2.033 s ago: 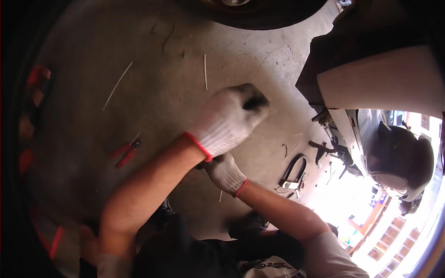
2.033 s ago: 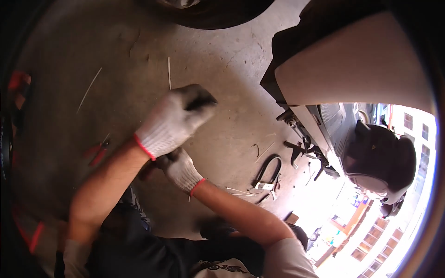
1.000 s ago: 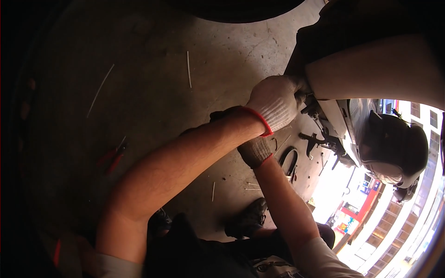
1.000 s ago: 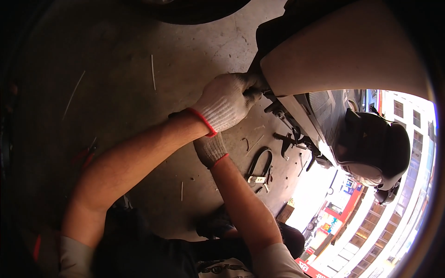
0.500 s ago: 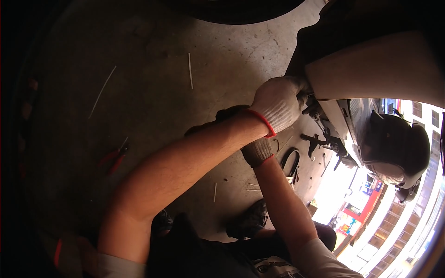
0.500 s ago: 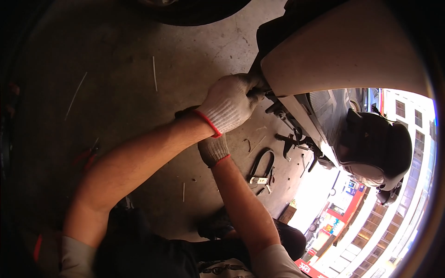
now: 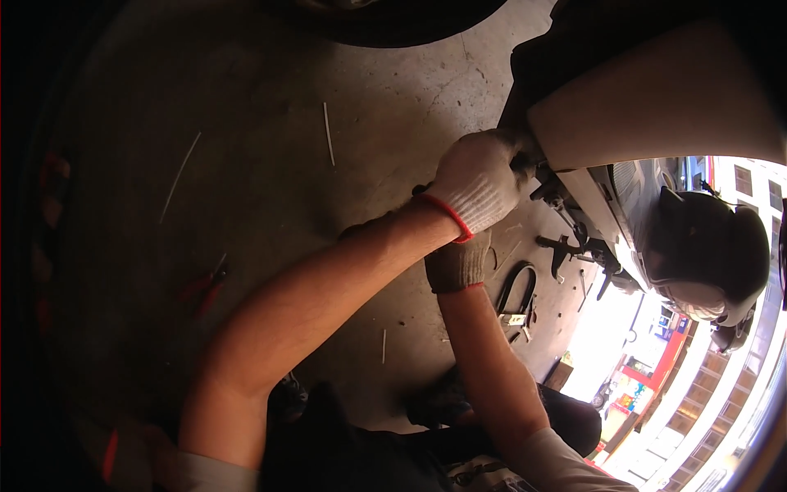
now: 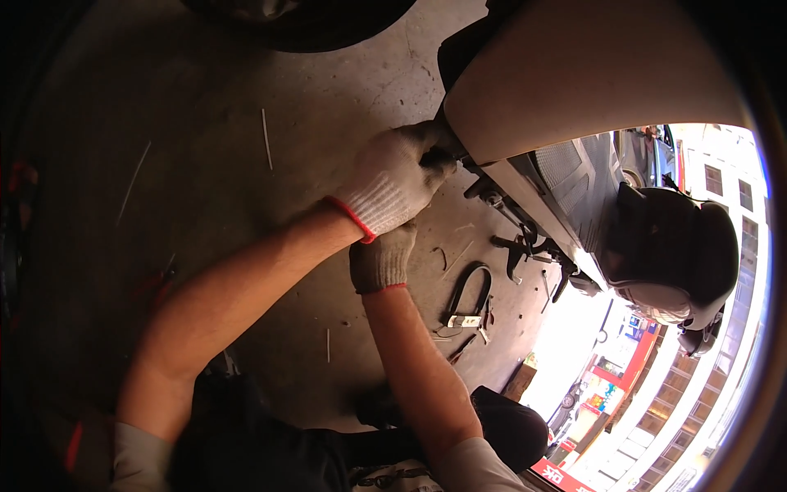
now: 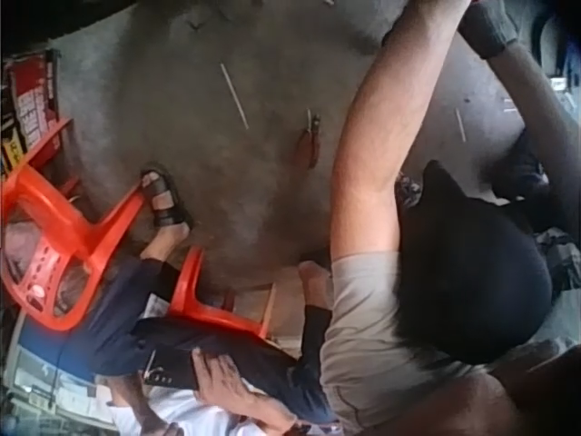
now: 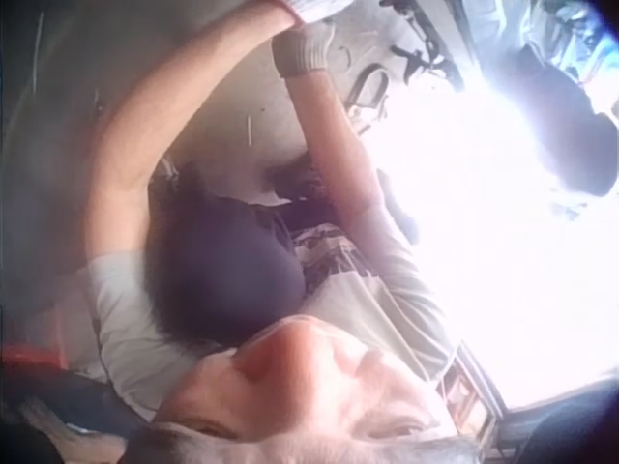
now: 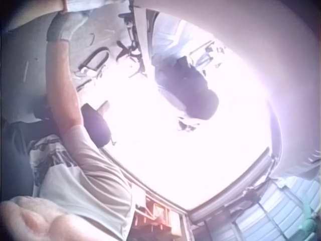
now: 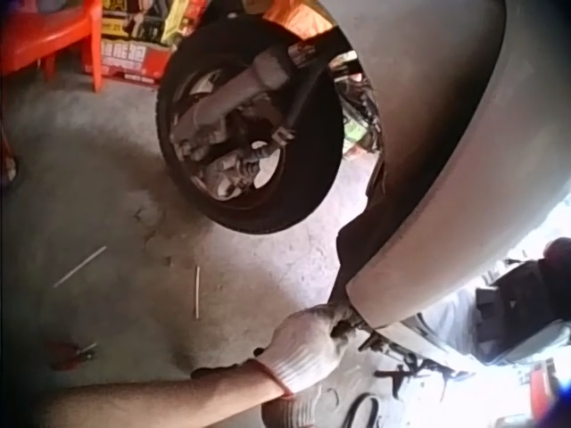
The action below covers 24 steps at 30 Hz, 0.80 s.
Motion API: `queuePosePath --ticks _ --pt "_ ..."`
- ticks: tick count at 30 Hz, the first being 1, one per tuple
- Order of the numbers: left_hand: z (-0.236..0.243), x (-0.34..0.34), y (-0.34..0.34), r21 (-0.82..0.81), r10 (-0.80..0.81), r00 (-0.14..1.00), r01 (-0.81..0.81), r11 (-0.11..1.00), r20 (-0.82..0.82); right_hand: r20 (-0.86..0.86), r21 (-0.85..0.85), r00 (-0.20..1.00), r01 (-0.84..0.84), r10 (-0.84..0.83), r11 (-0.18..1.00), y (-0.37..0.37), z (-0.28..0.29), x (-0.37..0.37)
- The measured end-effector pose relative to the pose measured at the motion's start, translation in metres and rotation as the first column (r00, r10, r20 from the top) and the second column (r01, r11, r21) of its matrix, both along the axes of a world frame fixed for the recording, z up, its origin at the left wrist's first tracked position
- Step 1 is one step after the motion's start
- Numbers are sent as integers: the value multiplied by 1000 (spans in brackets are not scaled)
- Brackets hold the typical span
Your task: The recorder uses a screwdriver to reattach a plastic fairing panel to a white scooter, securing several screws along the edge of the footrest area.
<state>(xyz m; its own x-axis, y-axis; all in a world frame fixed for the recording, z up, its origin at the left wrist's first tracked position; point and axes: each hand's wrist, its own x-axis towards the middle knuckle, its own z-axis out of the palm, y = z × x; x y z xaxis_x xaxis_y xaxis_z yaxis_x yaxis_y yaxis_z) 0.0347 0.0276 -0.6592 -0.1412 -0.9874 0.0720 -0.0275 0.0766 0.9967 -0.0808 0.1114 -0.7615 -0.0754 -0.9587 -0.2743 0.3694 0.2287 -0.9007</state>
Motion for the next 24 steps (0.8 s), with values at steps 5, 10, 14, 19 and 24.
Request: queuePosePath --ticks 5,10,14,19,24 --pt "-3 11 -13 -109 328 943 -332 937 -58 94 127 927 350 -363 928 -12 54 54" --pt "22 23 -20 -195 46 993 -25 980 104 -18 140 950 310 -310 941 -10 70 55" --pt "23 20 -15 -112 56 996 -49 993 62 -49 175 926 377 -375 909 -10 76 67" --pt "18 11 -19 -195 133 989 -118 974 66 -289 47 935 230 -207 972 -9 51 45" --pt "14 14 -17 -209 146 987 -129 969 69 -161 78 950 284 -269 956 -11 65 61"
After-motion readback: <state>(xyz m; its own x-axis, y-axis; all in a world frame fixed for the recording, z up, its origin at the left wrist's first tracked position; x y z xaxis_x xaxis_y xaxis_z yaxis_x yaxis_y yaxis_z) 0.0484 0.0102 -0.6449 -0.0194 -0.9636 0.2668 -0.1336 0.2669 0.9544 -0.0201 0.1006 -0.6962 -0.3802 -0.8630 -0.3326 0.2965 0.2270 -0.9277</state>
